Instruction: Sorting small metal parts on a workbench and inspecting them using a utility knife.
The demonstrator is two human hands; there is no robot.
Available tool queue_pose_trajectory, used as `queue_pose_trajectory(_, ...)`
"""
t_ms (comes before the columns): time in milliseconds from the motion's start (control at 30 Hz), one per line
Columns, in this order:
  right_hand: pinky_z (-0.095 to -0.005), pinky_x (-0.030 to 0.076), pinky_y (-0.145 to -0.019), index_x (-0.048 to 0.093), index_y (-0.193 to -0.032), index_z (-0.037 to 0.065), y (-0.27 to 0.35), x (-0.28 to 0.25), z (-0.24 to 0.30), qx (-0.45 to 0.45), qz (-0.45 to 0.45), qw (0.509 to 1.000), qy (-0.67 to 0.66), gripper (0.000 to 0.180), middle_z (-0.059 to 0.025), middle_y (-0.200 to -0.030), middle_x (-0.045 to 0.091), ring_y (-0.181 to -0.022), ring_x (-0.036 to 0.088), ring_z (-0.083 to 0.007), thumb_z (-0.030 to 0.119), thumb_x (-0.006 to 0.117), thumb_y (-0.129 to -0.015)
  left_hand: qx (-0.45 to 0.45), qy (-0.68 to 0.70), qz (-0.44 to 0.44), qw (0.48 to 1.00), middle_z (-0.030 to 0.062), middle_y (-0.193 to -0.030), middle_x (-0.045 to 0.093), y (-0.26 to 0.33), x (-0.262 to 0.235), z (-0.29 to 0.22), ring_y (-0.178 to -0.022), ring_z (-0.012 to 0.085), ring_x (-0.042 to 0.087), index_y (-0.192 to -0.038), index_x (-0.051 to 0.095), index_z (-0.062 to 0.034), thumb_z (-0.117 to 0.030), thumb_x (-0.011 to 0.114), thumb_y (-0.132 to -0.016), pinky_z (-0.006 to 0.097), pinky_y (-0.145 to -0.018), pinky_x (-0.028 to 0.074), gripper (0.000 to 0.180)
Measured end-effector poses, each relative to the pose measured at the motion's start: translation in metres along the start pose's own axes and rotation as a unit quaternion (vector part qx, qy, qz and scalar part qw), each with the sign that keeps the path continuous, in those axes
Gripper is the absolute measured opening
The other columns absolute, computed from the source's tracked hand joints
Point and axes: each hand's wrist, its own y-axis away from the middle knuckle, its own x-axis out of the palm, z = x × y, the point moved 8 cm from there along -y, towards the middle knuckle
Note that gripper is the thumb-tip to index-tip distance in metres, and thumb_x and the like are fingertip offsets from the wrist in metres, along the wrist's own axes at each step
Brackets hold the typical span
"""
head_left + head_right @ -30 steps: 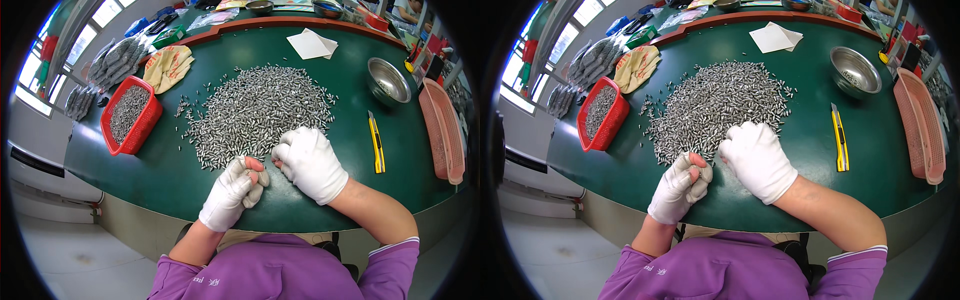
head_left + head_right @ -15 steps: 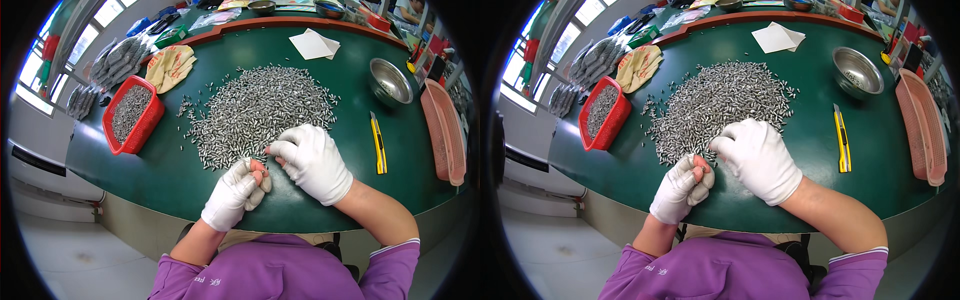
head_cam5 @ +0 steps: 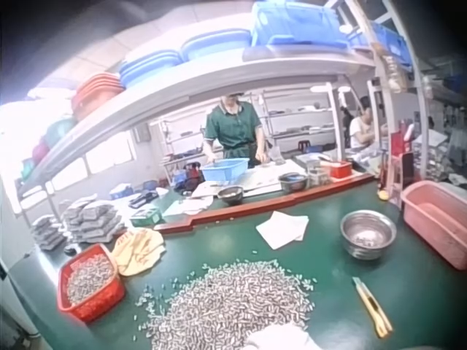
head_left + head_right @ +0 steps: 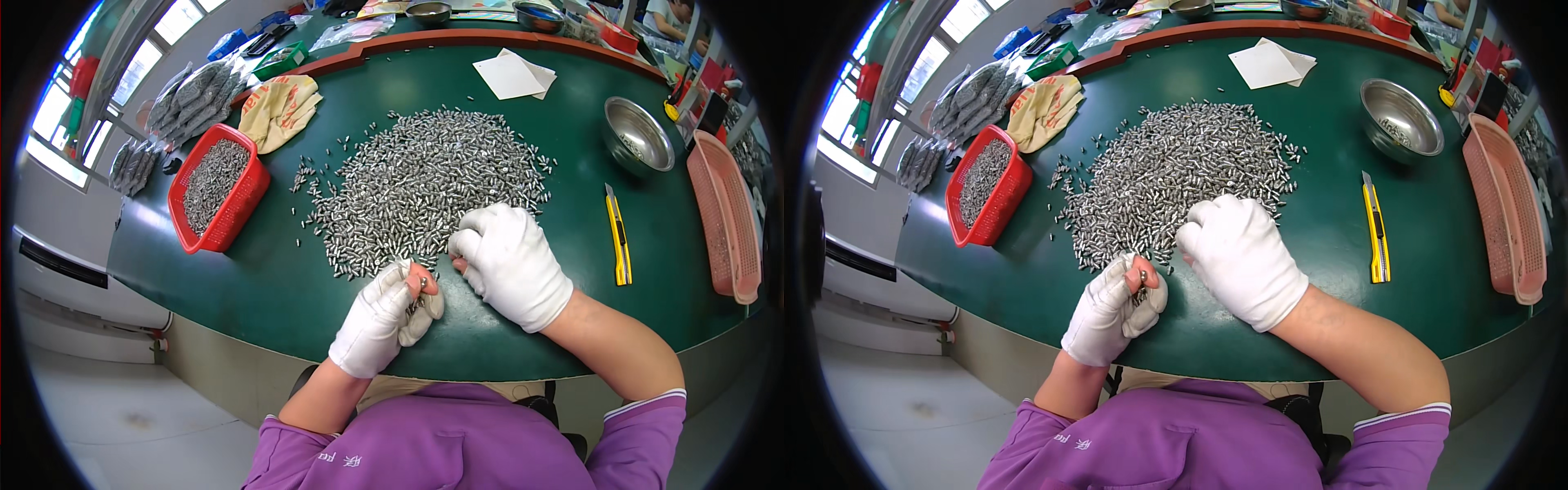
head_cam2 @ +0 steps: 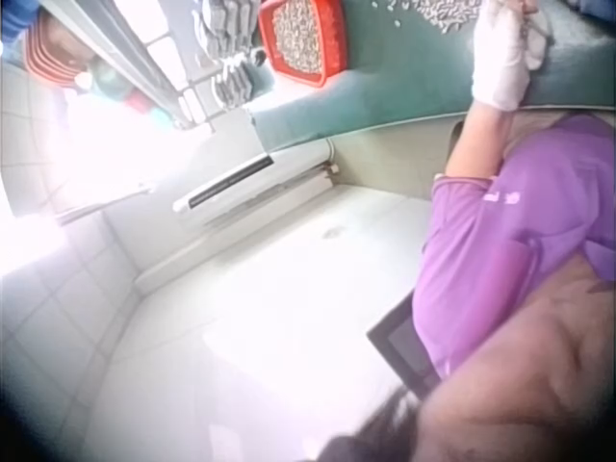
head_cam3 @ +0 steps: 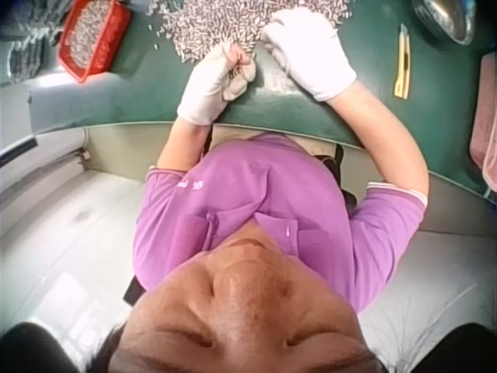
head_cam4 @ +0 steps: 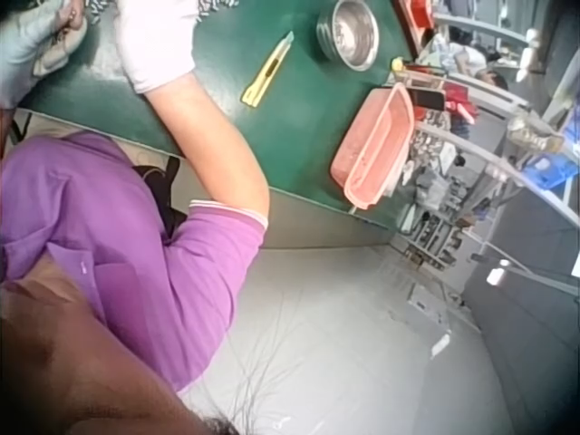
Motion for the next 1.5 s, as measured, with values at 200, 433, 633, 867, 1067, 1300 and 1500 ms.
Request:
queue_pose_trajectory(200, -0.0408, 0.045, -0.081, 0.063, -0.087, 0.012, 0.004, -0.019, 0.011, -0.015, -0.085, 0.98, -0.18, 0.015, -0.004, -0.096, 0.06, -0.092, 0.055, -0.0282, 0.021, 0.07, -0.078, 0.028, -0.015, 0.022, 0.999, 0.0022, -0.091, 0.059, -0.003, 0.008, -0.003, -0.059, 0.0036, 0.043, -0.109, 0.055, -0.01, -0.036, 0.063, -0.094, 0.017, -0.052, 0.032, 0.031)
queue_pose_trajectory(433, -0.0396, 0.047, -0.078, 0.066, -0.088, 0.014, 0.004, -0.016, 0.013, -0.039, -0.048, 0.972, -0.227, 0.018, -0.0024, -0.094, 0.061, -0.088, 0.058, -0.0267, 0.017, 0.076, -0.073, 0.004, -0.022, -0.005, 1.0, 0.0026, -0.087, 0.059, -0.001, 0.009, -0.003, -0.057, 0.0036, 0.042, -0.108, 0.056, -0.0085, -0.028, 0.061, -0.097, 0.018, -0.05, 0.032, 0.023)
queue_pose_trajectory(633, -0.0392, 0.048, -0.074, 0.069, -0.085, 0.014, 0.003, -0.018, 0.001, 0.011, -0.121, 0.985, -0.119, 0.01, -0.0033, -0.09, 0.063, -0.084, 0.059, -0.0259, 0.014, 0.069, -0.075, 0.032, -0.018, 0.012, 0.999, 0.0009, -0.083, 0.058, -0.002, 0.007, -0.004, -0.055, 0.0034, 0.04, -0.105, 0.058, -0.0089, -0.028, 0.056, -0.099, 0.018, -0.048, 0.03, 0.02)
queue_pose_trajectory(867, -0.0383, 0.049, -0.074, 0.069, -0.082, 0.011, 0.0, -0.007, -0.001, -0.025, -0.062, 0.998, -0.001, 0.009, -0.0045, -0.091, 0.064, -0.086, 0.061, -0.0248, 0.014, 0.066, -0.074, 0.028, -0.037, -0.001, 0.999, -0.0006, -0.082, 0.059, -0.001, 0.005, -0.003, -0.055, 0.0025, 0.041, -0.105, 0.059, -0.0101, -0.032, 0.052, -0.101, 0.017, -0.047, 0.029, 0.023)
queue_pose_trajectory(1067, -0.038, 0.05, -0.074, 0.066, -0.076, 0.009, 0.0, -0.008, 0.002, -0.025, -0.047, 0.999, 0.003, 0.007, -0.0054, -0.09, 0.064, -0.086, 0.061, -0.025, 0.015, 0.066, -0.073, 0.025, -0.039, -0.001, 0.999, -0.0013, -0.082, 0.059, -0.001, 0.004, -0.002, -0.056, 0.002, 0.042, -0.105, 0.059, -0.0113, -0.035, 0.052, -0.101, 0.016, -0.048, 0.03, 0.025)
queue_pose_trajectory(1300, -0.0377, 0.05, -0.073, 0.065, -0.074, 0.009, -0.001, -0.013, 0.002, -0.022, -0.065, 0.998, 0.011, 0.009, -0.0051, -0.088, 0.062, -0.086, 0.06, -0.0245, 0.017, 0.067, -0.072, 0.025, -0.011, 0.029, 0.999, -0.0004, -0.087, 0.059, -0.002, 0.004, -0.001, -0.06, 0.0025, 0.044, -0.109, 0.057, -0.0117, -0.038, 0.056, -0.098, 0.016, -0.051, 0.031, 0.028)
queue_pose_trajectory(1500, -0.0383, 0.049, -0.071, 0.066, -0.078, 0.011, 0.0, -0.01, 0.004, -0.035, -0.042, 0.998, 0.009, 0.011, -0.0043, -0.09, 0.062, -0.083, 0.06, -0.0254, 0.015, 0.072, -0.07, 0.018, 0.001, 0.027, 0.999, 0.0, -0.087, 0.059, -0.001, 0.004, -0.001, -0.06, 0.0032, 0.044, -0.107, 0.057, -0.0117, -0.038, 0.056, -0.098, 0.016, -0.051, 0.031, 0.028)
